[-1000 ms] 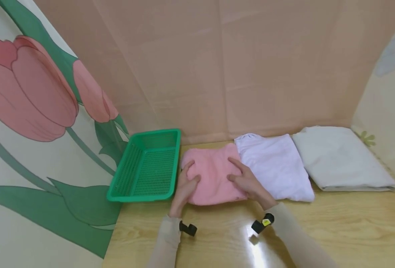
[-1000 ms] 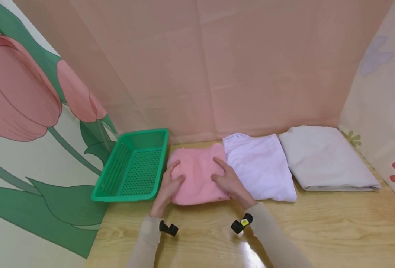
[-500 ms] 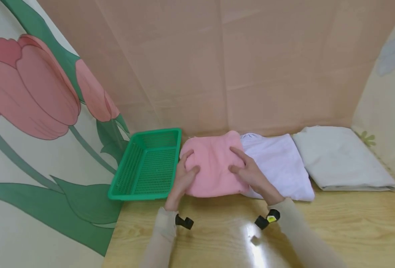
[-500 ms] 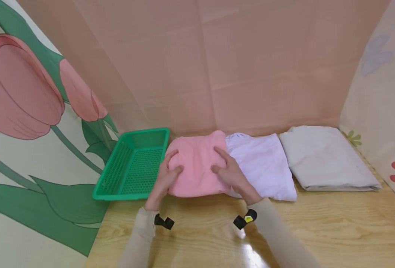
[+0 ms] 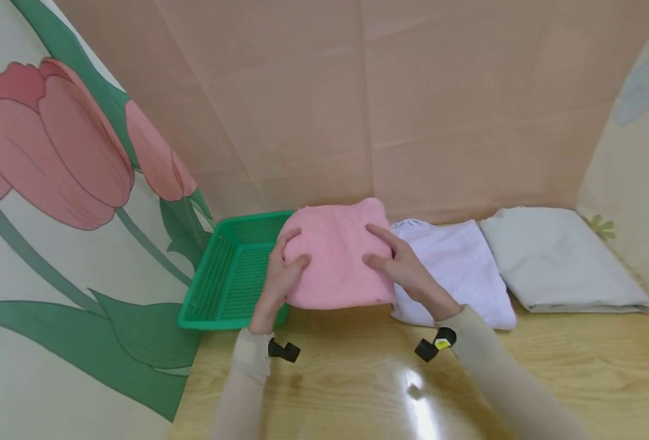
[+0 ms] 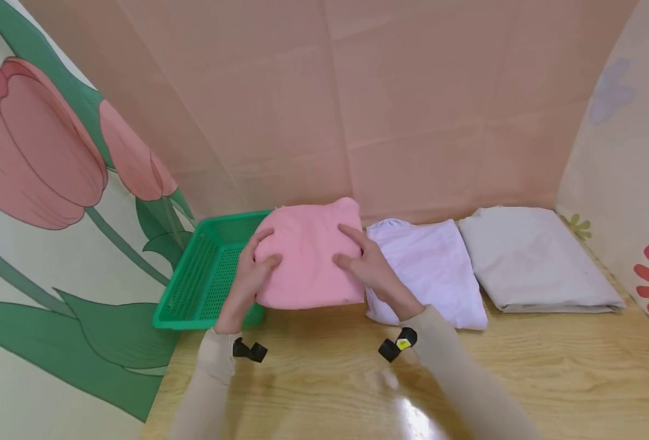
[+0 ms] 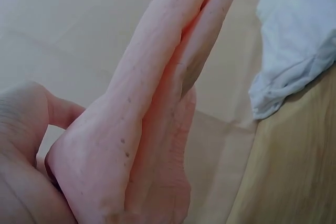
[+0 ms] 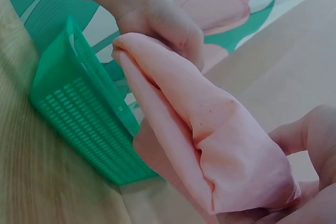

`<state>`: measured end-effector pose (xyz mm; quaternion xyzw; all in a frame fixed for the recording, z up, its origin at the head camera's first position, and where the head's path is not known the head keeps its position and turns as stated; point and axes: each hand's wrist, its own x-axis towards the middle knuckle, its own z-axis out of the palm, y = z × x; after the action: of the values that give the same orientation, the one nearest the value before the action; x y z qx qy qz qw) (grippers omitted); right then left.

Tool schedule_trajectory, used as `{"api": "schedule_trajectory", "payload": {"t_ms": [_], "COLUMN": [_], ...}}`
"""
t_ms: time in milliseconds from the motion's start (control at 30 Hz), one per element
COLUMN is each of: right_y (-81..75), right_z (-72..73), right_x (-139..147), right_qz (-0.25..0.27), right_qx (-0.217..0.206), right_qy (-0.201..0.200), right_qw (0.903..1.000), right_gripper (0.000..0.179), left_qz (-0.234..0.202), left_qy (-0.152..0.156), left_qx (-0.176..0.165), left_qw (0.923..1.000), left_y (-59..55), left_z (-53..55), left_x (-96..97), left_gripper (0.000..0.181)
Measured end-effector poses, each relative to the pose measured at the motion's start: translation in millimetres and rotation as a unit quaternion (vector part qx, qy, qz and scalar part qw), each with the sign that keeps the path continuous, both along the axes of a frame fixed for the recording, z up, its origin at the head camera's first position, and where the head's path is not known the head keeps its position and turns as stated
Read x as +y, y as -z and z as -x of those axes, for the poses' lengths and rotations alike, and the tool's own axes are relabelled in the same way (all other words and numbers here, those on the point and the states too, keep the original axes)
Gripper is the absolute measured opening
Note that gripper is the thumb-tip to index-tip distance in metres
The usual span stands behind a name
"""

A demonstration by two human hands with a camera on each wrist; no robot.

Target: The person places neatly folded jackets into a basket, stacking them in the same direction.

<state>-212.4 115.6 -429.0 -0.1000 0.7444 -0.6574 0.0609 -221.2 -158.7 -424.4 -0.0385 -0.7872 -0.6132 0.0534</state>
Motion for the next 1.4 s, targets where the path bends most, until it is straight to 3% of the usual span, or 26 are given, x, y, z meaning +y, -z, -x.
{"api": "schedule_trajectory", "payload": {"t_ms": [333,700,900,1400], "right_y": [-12.9,-17.2,-22.7,-23.1], "right_z": [11.6,26.2,30.8,46.7], "right_x": [-14.8,-42.0,-56.6,-92.8], "right_qz": [0.012,0.016,0.017,0.014], "right_qx": [0.018,0.043,0.034,0.043], "right_qy": [-0.022,-0.044,-0.052,-0.094], "right_qw": [0.9995,0.998,0.9979,0.9945], "right_gripper": [0.072,0.067,0.068,0.066], "left_qz": [-0.005,-0.021,-0.014,0.014], "left_qy": [0.001,-0.021,-0.031,-0.071], "left_qx": [0.014,0.02,0.027,-0.012], "left_qw": [0.9999,0.9994,0.9991,0.9973], "left_y": [-15.6,-18.9,-19.8,-23.4], "left_z": [2.2,3.1,7.2,20.1], "left_x": [-25.8,-63.9,-77.9,-121.1], "left_gripper": [0.054,0.054,0.051,0.052]}}
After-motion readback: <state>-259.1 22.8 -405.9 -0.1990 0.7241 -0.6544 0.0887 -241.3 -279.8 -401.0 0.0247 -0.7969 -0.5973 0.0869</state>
